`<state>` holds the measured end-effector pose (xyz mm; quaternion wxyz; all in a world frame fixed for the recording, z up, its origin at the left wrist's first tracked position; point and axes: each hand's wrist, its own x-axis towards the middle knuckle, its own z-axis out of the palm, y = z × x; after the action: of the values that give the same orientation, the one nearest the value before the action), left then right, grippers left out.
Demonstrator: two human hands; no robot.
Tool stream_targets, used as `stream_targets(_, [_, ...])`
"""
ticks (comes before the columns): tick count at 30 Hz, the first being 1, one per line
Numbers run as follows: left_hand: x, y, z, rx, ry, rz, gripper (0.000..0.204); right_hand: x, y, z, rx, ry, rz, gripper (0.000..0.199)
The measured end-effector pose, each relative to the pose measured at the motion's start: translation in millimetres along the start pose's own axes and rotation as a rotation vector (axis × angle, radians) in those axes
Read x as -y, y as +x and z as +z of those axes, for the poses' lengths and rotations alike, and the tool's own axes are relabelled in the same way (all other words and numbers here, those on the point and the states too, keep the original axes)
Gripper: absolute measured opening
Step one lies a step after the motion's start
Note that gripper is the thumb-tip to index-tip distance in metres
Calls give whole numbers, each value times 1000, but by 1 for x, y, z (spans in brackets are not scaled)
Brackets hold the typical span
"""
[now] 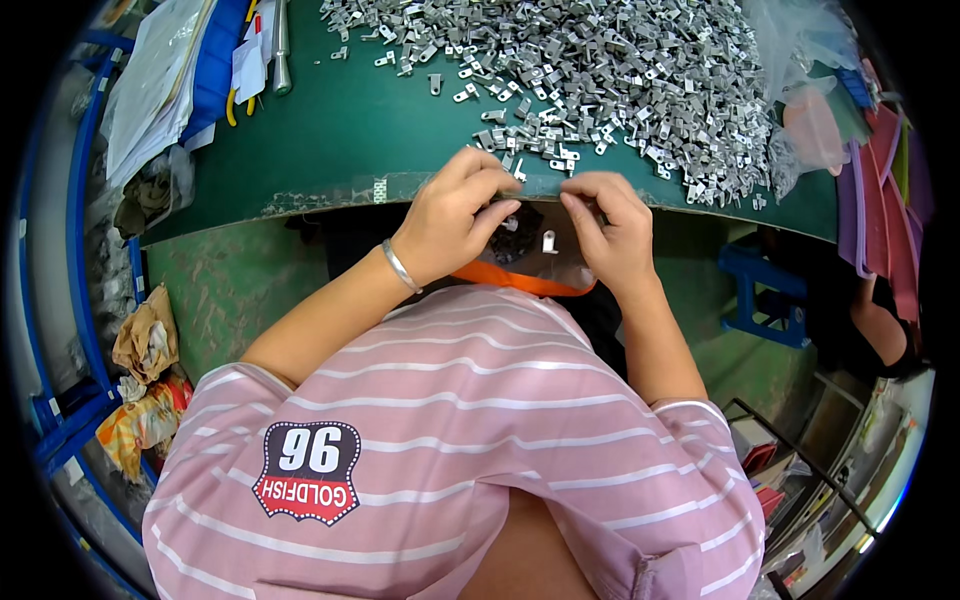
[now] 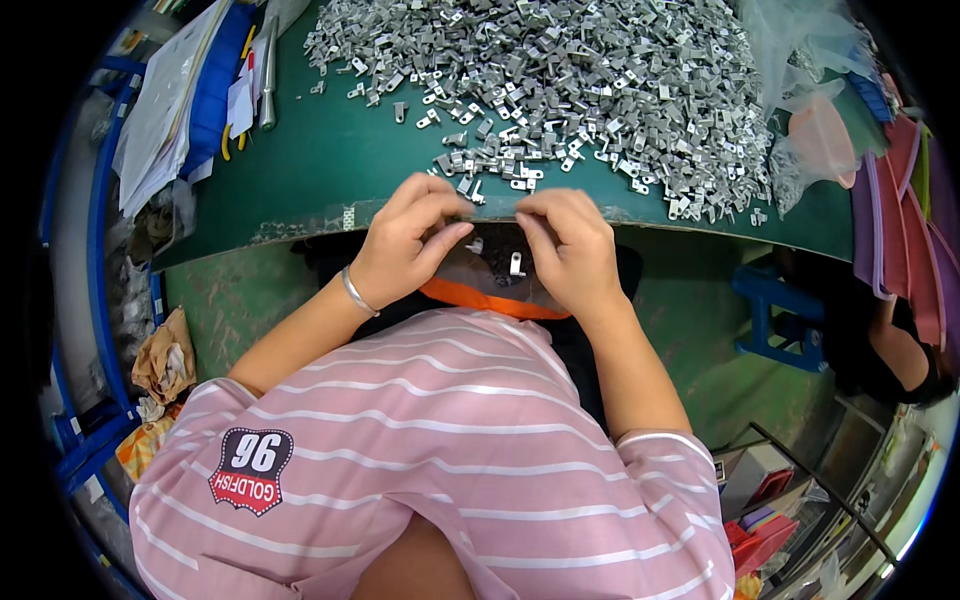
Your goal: The person sits at a green workbench and repeatedly picks up small silver metal parts from a large pile, inspects them, and places them into an orange plastic container. The person occasionally shifts the pile of parts to access more items.
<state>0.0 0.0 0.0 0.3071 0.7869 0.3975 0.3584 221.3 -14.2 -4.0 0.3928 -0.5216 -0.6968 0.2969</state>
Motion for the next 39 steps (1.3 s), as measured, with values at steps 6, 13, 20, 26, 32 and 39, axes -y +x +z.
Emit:
stream_targets(6, [3,15,21,-116,224,81,15,-12,15,11,-184,-189,-150,15])
stream_targets(13, [0,8,11,-128,-360,-293,8,-5,7,7,-191,-233,-350,22])
stream_targets(20, [-4,16,4,-126,-970,-788,13,3,11,13,-106,37,-273,20])
stream_targets(26, [-6,11,3,51,-537,-633,14,-12,25,10,-209,-221,-155,21])
stream_targets(32, [0,13,9,-121,234,-91,24,-10,24,10,-199,-198,-45,22])
stream_targets(39, [4,15,9,-116,167,45,12,-12,21,10,-213,-110,6,22])
